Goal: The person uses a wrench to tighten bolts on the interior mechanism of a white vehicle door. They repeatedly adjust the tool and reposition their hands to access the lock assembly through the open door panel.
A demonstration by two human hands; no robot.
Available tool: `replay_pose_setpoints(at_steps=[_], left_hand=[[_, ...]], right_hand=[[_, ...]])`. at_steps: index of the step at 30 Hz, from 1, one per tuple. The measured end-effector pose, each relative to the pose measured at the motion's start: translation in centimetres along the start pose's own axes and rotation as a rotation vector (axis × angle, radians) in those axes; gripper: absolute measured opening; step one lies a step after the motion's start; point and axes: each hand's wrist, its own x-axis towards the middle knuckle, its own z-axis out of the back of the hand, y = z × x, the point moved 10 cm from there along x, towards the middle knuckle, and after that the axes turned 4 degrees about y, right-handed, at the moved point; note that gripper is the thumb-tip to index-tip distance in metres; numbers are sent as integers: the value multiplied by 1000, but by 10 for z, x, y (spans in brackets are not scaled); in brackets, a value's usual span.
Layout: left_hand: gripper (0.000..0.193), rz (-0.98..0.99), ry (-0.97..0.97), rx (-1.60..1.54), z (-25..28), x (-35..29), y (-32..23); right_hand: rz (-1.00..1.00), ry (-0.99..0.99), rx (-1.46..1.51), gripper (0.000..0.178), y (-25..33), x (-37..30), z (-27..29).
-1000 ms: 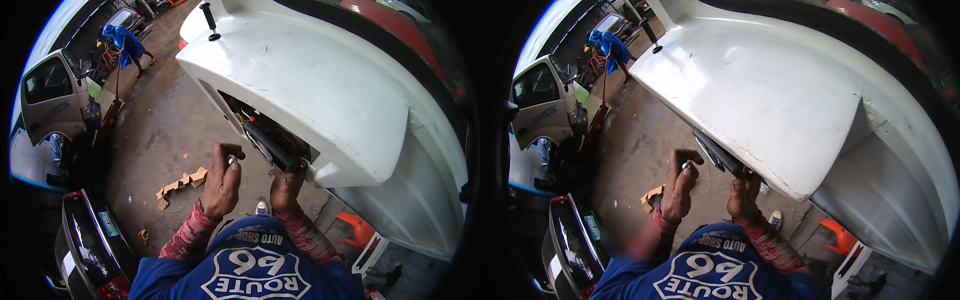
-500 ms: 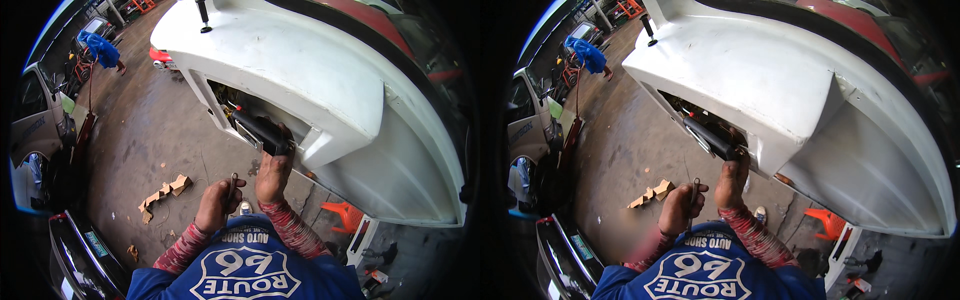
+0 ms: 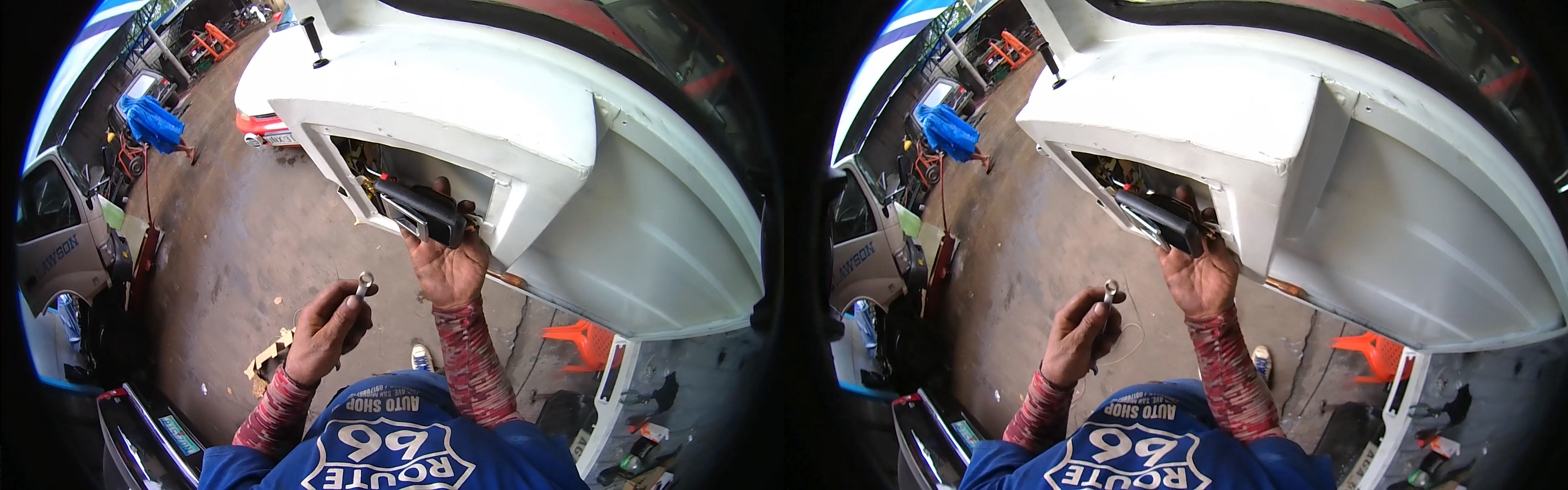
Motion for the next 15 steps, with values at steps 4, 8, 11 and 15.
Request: replay_pose_setpoints(at_steps=[4, 8, 11, 15], left_hand=[[26, -84, 93, 82, -9, 1, -28], [25, -50, 168, 133, -24, 3, -29], [24, 9, 244, 130, -36, 9, -19], [24, 51, 412, -273, -71, 5, -3]], right_hand=[[-7, 26, -1, 34, -8, 3, 1], [17, 95, -12, 31, -9, 8, -5], [49, 194, -8, 27, -11, 12, -15], [65, 220, -17, 23, -14, 8, -17]])
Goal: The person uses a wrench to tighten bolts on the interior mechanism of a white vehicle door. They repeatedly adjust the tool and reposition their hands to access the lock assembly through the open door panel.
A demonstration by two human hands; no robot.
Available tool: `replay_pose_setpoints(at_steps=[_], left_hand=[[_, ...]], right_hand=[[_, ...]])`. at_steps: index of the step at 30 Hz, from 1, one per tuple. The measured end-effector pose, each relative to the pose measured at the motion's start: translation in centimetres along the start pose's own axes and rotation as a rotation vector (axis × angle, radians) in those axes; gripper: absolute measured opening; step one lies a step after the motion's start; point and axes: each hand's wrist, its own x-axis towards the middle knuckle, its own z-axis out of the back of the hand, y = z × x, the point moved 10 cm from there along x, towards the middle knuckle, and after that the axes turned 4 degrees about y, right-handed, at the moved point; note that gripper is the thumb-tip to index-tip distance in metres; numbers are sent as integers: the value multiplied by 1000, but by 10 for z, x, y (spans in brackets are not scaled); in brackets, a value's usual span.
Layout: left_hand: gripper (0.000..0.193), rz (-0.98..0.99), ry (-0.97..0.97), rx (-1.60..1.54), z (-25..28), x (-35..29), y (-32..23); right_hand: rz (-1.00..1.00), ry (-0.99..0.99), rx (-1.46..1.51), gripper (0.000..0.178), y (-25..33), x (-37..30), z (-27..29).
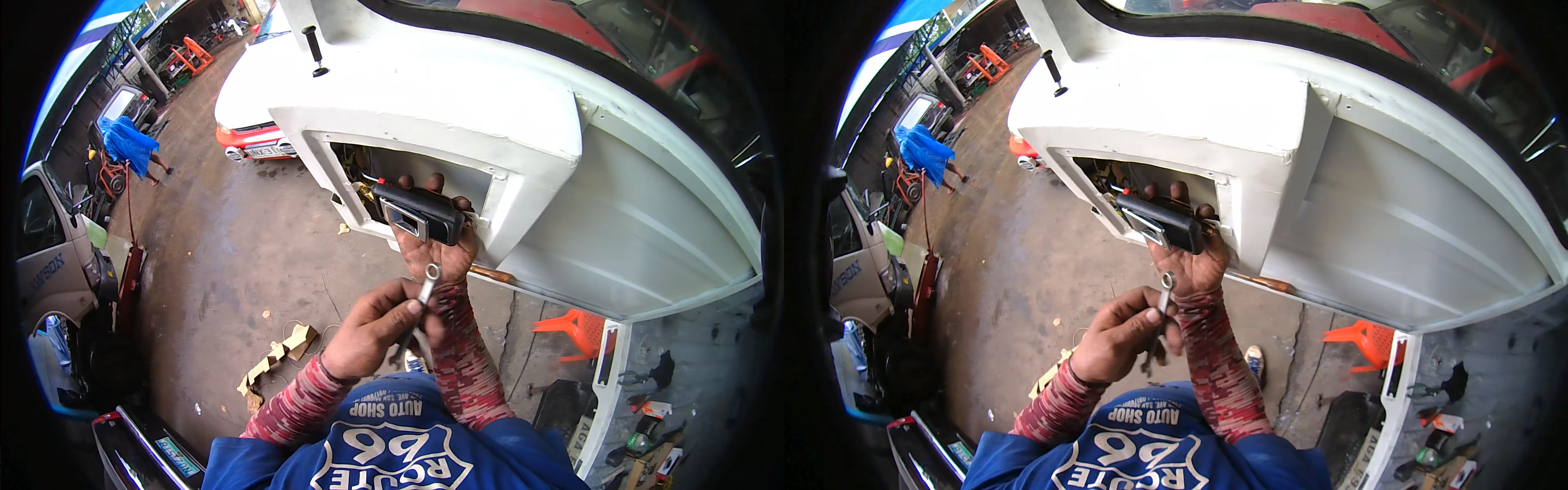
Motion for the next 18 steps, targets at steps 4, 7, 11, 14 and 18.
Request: replay_pose_setpoints(at_steps=[4, 7, 11, 14, 18], left_hand=[[19, -270, 2, 161, -15, -2, -19], [14, -512, -170, 406, -16, -25, -53], [17, -728, -407, 273, -8, -62, -94], [22, -999, -450, 337, -20, -72, -130], [19, -1012, -432, 357, -32, -49, -147]], right_hand=[[-23, -61, -4, 22, 1, -9, 1], [-46, -87, 18, 24, 0, -11, -1], [-75, -152, -12, 27, 5, -16, -8], [-80, -334, -5, 37, 11, -27, -7], [-59, -373, -238, 49, 18, -34, -21]])
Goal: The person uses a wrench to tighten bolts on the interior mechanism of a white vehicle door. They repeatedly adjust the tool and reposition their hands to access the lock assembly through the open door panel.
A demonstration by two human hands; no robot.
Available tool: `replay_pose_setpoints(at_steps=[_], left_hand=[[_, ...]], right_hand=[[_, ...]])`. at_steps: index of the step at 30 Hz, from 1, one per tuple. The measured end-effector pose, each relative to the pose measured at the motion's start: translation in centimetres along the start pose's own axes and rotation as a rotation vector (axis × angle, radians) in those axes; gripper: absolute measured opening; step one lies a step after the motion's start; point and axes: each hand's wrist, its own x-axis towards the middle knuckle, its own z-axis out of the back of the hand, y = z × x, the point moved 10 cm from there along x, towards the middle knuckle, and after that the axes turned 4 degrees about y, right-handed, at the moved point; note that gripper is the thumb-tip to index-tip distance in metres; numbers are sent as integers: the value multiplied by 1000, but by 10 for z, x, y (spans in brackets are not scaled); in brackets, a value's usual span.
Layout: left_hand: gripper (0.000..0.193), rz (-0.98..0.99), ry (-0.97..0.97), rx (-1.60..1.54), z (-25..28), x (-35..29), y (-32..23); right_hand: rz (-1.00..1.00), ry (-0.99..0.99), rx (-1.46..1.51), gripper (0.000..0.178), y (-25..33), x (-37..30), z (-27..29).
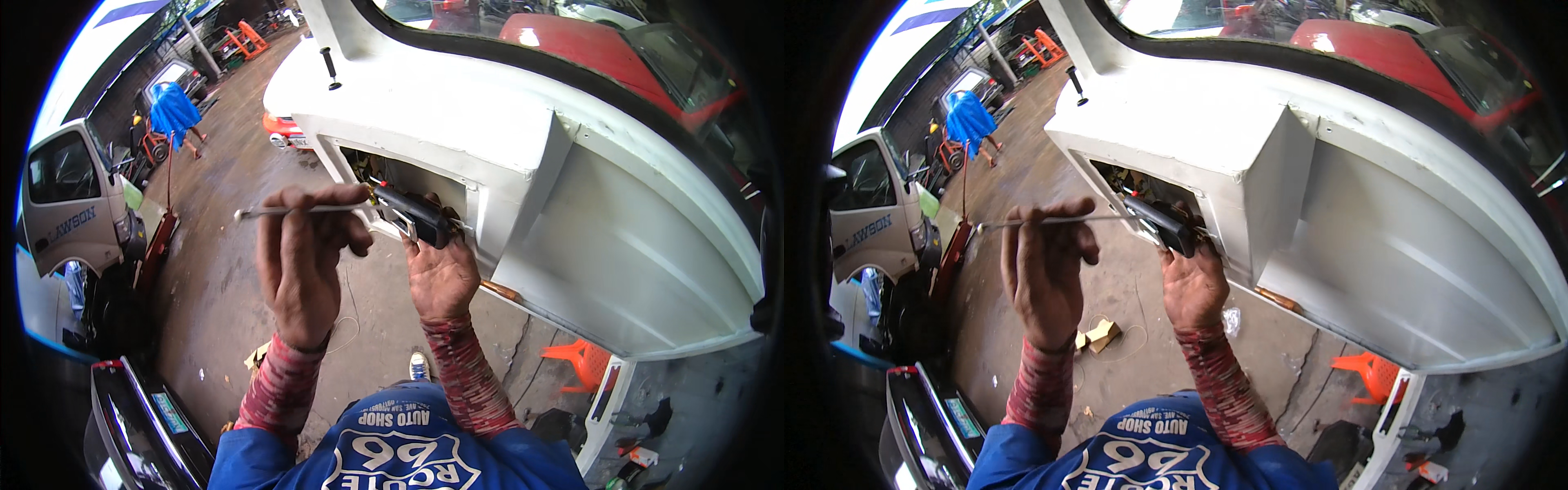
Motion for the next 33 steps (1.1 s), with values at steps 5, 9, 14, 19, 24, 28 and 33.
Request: replay_pose_setpoints(at_steps=[5, 9, 14, 19, 24, 28, 33], left_hand=[[18, -62, 56, 232, -24, 8, 4], [17, -341, -12, 553, -19, -13, -26], [20, 83, 100, 643, 12, -18, 0], [32, 28, 504, 991, 2, 22, 22], [31, -114, 867, 1172, -28, 51, 44], [32, -198, 1185, 1227, -51, 57, 70], [35, -428, 1144, 1131, -57, 55, 62]], right_hand=[[47, -149, -42, 47, -1, -9, 1], [26, -195, 7, 44, -5, -14, 0], [6, -136, 6, 39, -7, -12, -4], [86, -177, 15, 34, -2, -11, 8], [231, -189, 36, 33, -6, -15, 13], [403, -251, 38, 34, -12, -16, 19], [486, -304, 29, 37, -17, -17, 17]])
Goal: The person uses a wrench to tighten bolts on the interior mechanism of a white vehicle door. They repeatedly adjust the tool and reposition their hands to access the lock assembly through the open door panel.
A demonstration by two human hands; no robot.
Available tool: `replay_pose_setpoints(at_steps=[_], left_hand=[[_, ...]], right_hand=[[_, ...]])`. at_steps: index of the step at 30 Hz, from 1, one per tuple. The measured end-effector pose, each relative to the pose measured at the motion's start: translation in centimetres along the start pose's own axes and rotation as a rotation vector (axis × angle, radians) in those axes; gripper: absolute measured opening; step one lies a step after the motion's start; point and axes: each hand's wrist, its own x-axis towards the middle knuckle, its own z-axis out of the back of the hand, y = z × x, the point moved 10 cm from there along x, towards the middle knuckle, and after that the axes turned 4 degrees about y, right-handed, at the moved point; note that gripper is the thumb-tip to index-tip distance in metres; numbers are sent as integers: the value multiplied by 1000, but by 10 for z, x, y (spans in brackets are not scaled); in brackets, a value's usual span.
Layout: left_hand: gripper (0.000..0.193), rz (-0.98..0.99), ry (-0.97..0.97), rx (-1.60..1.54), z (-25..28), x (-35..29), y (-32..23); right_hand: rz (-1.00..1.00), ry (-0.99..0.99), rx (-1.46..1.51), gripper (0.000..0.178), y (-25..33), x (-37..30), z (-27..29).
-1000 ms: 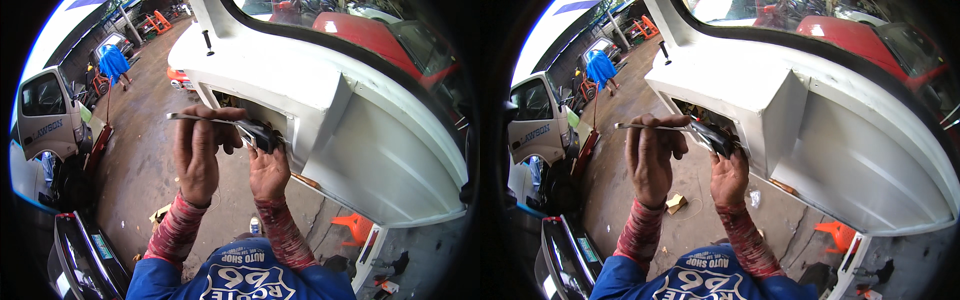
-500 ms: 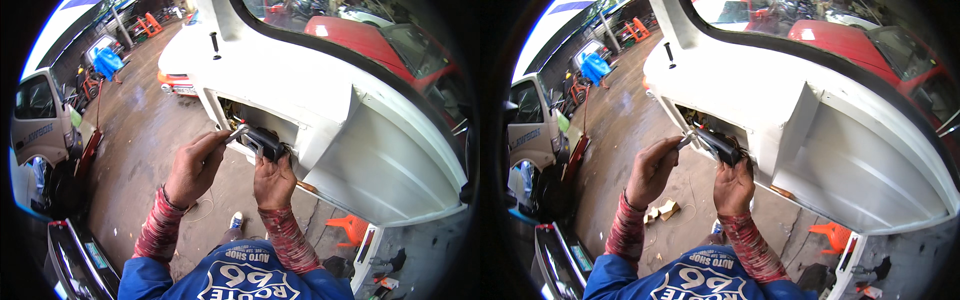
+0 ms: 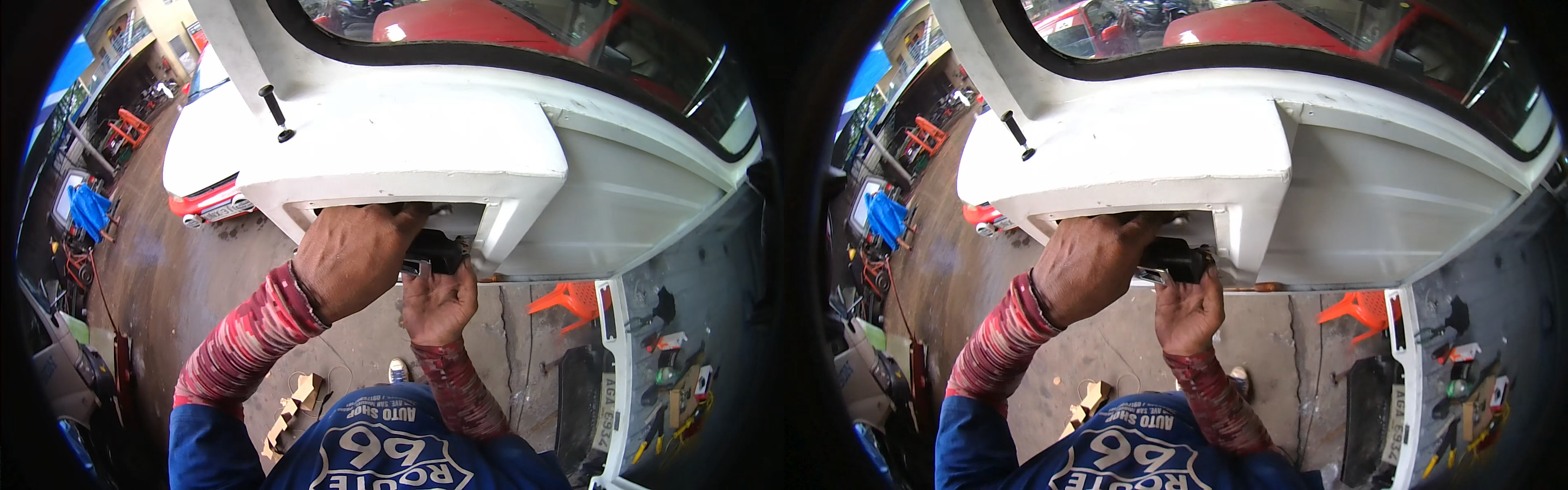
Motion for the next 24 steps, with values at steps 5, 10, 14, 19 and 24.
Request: replay_pose_setpoints(at_steps=[5, 10, 14, 19, 24], left_hand=[[35, 139, 38, -11, -18, 10, 14], [26, 68, 108, -256, -41, 28, 18], [25, -75, 23, -62, -37, 36, -1], [28, -122, -3, 51, -28, 32, -10], [32, -98, -37, -41, -22, 23, -8]], right_hand=[[48, -23, -58, 36, 2, 3, -4], [34, -34, -103, 37, 4, -1, -3], [-28, 33, -148, 42, 4, -8, -7], [-128, 142, -91, 49, 4, -14, -19], [-203, 106, -86, 51, 5, -18, -13]])
